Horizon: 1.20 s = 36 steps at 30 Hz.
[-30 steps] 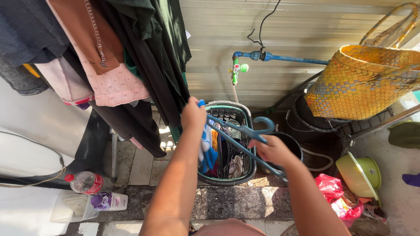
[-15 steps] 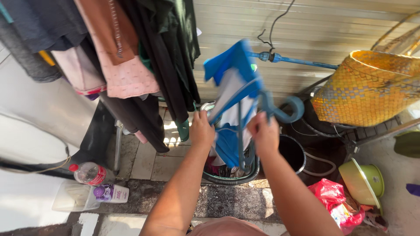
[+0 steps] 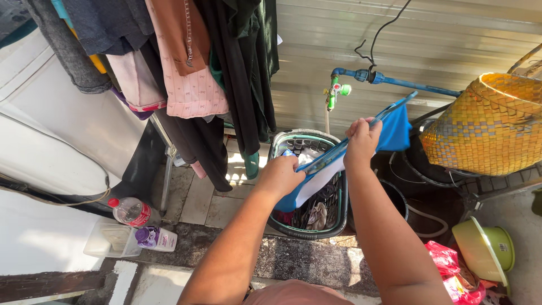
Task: The person takes various items of clothing from a basket, places each garment on a plastic hanger, and then hangs the items on a rack.
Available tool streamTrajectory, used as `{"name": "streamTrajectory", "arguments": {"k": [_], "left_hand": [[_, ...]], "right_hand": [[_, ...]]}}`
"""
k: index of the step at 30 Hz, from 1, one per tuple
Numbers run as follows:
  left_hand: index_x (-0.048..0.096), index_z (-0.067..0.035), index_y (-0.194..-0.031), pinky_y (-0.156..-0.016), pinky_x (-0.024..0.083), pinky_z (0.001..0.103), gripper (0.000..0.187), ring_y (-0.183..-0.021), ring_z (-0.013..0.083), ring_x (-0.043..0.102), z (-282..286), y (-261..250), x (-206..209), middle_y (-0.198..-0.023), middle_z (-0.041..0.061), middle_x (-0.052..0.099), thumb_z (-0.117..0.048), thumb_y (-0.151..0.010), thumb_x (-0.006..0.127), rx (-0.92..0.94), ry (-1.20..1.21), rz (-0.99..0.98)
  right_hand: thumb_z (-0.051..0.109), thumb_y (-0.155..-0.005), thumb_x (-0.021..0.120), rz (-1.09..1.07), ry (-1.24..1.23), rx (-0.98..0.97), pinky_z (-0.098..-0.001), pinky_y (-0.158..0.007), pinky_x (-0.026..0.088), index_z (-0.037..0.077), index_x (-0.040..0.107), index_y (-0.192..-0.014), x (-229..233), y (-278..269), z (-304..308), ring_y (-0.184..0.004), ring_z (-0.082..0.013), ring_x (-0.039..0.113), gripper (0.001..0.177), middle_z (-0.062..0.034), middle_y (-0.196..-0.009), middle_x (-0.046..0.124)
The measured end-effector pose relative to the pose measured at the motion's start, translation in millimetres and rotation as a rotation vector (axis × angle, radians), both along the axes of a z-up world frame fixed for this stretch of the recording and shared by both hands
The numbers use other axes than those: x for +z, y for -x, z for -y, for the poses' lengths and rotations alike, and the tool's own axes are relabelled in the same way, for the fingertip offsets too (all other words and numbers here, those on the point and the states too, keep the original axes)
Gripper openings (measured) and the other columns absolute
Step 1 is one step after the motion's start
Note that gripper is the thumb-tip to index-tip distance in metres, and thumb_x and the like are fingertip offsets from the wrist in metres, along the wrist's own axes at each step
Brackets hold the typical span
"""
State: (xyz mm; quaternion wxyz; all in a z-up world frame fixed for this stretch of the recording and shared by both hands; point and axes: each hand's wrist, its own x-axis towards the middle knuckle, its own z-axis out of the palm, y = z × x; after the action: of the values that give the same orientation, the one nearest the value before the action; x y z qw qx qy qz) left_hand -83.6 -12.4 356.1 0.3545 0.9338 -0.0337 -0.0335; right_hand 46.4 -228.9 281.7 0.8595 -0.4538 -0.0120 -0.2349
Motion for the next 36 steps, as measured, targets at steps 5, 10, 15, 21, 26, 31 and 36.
{"name": "streamTrajectory", "arguments": {"k": [5, 10, 15, 21, 26, 31, 36], "left_hand": [[0.071, -0.004, -0.086, -0.073, 0.055, 0.044, 0.024, -0.081, 0.0333, 0.071, 1, 5, 13, -0.084, 0.016, 0.073, -0.026, -0.077, 0.071, -0.038, -0.001, 0.008], [0.07, -0.003, -0.08, -0.068, 0.055, 0.044, 0.024, -0.073, 0.0351, 0.069, 5, -3, 5, -0.076, 0.018, 0.07, -0.027, -0.078, 0.07, -0.03, 0.098, 0.087], [0.069, -0.001, -0.076, -0.066, 0.053, 0.045, 0.027, -0.069, 0.0381, 0.067, 4, -15, -21, -0.072, 0.019, 0.067, -0.028, -0.083, 0.068, 0.02, 0.215, 0.147], [0.071, -0.003, -0.093, -0.079, 0.056, 0.039, 0.023, -0.09, 0.0341, 0.072, -4, -44, -43, -0.095, 0.017, 0.073, -0.026, -0.09, 0.068, 0.028, 0.304, 0.275], [0.066, -0.013, -0.124, -0.109, 0.038, 0.047, 0.036, -0.133, 0.0375, 0.051, -8, -66, -16, -0.142, 0.012, 0.059, -0.017, -0.089, 0.068, 0.004, 0.088, 0.86], [0.073, -0.013, -0.113, -0.106, 0.029, 0.056, 0.026, -0.121, 0.0326, 0.055, -3, -74, 25, -0.117, 0.007, 0.068, -0.02, -0.089, 0.076, -0.123, 0.096, 0.796], [0.074, -0.008, -0.095, -0.091, 0.049, 0.037, 0.01, -0.091, 0.0222, 0.065, -8, -74, 36, -0.089, 0.003, 0.072, -0.014, -0.087, 0.077, -0.189, 0.471, 0.834]], "right_hand": [[0.002, -0.101, 0.051, -0.025, 0.065, -0.065, -0.0282, -0.057, 0.037, 0.01, 0.04, -0.104, -10, -1, -8, -0.064, -0.0101, 0.042, 0.013, -0.0033, -0.077, 0.05], [0.004, -0.102, 0.056, -0.04, 0.455, -0.22, -0.0289, -0.056, 0.04, 0.007, 0.046, -0.102, -30, 10, -29, -0.065, -0.0104, 0.047, 0.011, -0.0029, -0.078, 0.051], [0.009, -0.096, 0.063, -0.144, 0.903, 0.124, -0.0336, -0.061, 0.047, 0.006, 0.052, -0.103, -62, 62, -40, -0.07, -0.0145, 0.054, 0.014, -0.0061, -0.079, 0.059], [0.014, -0.095, 0.066, -0.223, 1.36, 0.583, -0.0321, -0.065, 0.049, 0.008, 0.058, -0.101, 13, 64, 28, -0.072, -0.0141, 0.057, 0.011, -0.0038, -0.078, 0.061], [0.018, -0.097, 0.063, -0.406, 1.337, 0.576, -0.032, -0.068, 0.046, 0.014, 0.069, -0.12, 98, 67, 58, -0.075, -0.0125, 0.053, 0.024, 0.0009, -0.079, 0.06], [0.024, -0.101, 0.061, -0.151, 1.235, 0.406, -0.0245, -0.075, 0.047, 0.006, 0.072, -0.118, 139, 73, 77, -0.083, -0.0054, 0.053, 0.027, 0.0059, -0.089, 0.066], [0.034, -0.104, 0.061, -0.27, 1.349, 0.322, -0.0289, -0.066, 0.048, 0.004, 0.07, -0.114, 175, 85, 83, -0.072, -0.0114, 0.053, 0.033, -0.0014, -0.075, 0.059]]}}
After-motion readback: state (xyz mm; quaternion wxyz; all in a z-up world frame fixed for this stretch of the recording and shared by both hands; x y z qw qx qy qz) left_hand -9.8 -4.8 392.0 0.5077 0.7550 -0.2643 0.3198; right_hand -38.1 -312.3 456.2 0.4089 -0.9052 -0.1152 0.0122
